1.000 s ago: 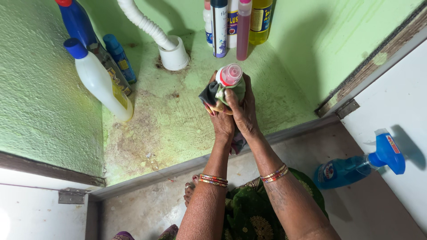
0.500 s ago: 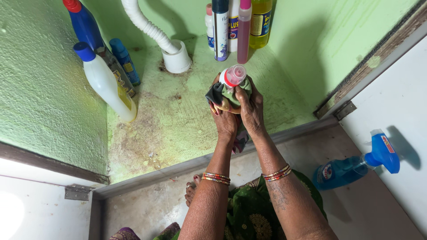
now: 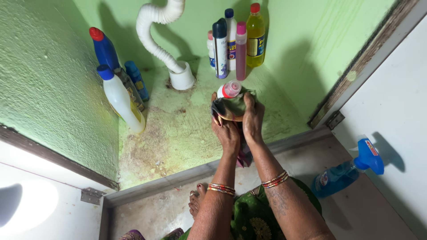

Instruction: The person wipes a green shelf with a cloth, moving several cleaning bottles aside to reach the surface. They wipe the shelf thoroughly with both hands, then return the bottles to their original positions.

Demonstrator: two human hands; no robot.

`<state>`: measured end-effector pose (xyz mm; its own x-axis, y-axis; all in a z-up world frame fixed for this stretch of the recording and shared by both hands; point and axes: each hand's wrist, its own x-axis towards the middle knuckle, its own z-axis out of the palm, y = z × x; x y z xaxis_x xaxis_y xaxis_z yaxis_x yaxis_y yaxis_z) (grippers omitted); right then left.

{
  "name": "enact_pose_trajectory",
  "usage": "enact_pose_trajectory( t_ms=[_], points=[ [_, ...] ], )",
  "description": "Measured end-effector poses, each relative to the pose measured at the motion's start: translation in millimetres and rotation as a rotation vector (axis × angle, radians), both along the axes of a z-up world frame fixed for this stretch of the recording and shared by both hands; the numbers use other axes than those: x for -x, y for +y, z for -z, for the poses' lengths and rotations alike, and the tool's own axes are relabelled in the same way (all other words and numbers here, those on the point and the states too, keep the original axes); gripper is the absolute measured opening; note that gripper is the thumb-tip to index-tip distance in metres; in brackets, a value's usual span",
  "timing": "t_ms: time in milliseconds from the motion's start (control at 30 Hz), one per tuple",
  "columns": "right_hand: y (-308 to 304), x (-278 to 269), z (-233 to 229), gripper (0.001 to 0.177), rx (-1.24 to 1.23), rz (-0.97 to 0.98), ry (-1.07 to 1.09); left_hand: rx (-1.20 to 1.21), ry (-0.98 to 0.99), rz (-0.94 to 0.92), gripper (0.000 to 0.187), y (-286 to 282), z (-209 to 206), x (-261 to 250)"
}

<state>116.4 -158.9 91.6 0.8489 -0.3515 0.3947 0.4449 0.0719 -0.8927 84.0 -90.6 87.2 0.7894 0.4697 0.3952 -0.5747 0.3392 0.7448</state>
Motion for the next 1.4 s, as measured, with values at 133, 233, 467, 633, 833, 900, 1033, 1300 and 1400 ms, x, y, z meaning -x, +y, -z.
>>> enact_pose_trajectory(
  t_ms=[133,233,467,633,833,900,1033,1300,1400],
  points=[
    [-11.5,-12.3,-29.6,0.051,-0.011,-0.345,-0.131,-0.118,0.029,-0.156,0.052,-4.5,-29.1,-4.9],
    [-17.5,-48.7,-20.0,0.066,0.095,-0.532,-0.091,-0.227,0.091,-0.208,0.049,-4.4,-37.6,-10.4],
    [-26.0,-70.4,53.9,0.069,0.129,-0.431,-0.095,-0.012,-0.047,-0.136,0.064,-17.6,-8.3,-19.4],
    [-31.5,-68.9,98.7,0.08,0.429,-0.156,-0.237,0.079,-0.088,-0.083,0.069,-25.3,11.6,-21.1],
    [-24.9,-64.5,106.7,0.086,0.417,-0.186,-0.261,0.2,-0.123,-0.015,0.07,-27.4,22.8,-21.7],
    [-22.7,-60.7,107.2,0.082,0.378,-0.227,-0.266,0.265,-0.159,0.02,0.069,-30.2,28.8,-22.8],
    [-20.4,-49.2,109.7,0.074,0.402,-0.259,-0.181,0.3,-0.123,0.008,0.065,-34.1,44.4,-21.1],
    [-20.3,-46.2,149.2,0.059,0.497,-0.227,0.065,0.209,-0.016,-0.091,0.063,-43.1,86.6,-17.9],
    [-22.4,-41.2,170.3,0.053,0.522,-0.185,0.126,0.119,0.035,-0.124,0.067,-44.1,105.1,-13.1]
  ],
)
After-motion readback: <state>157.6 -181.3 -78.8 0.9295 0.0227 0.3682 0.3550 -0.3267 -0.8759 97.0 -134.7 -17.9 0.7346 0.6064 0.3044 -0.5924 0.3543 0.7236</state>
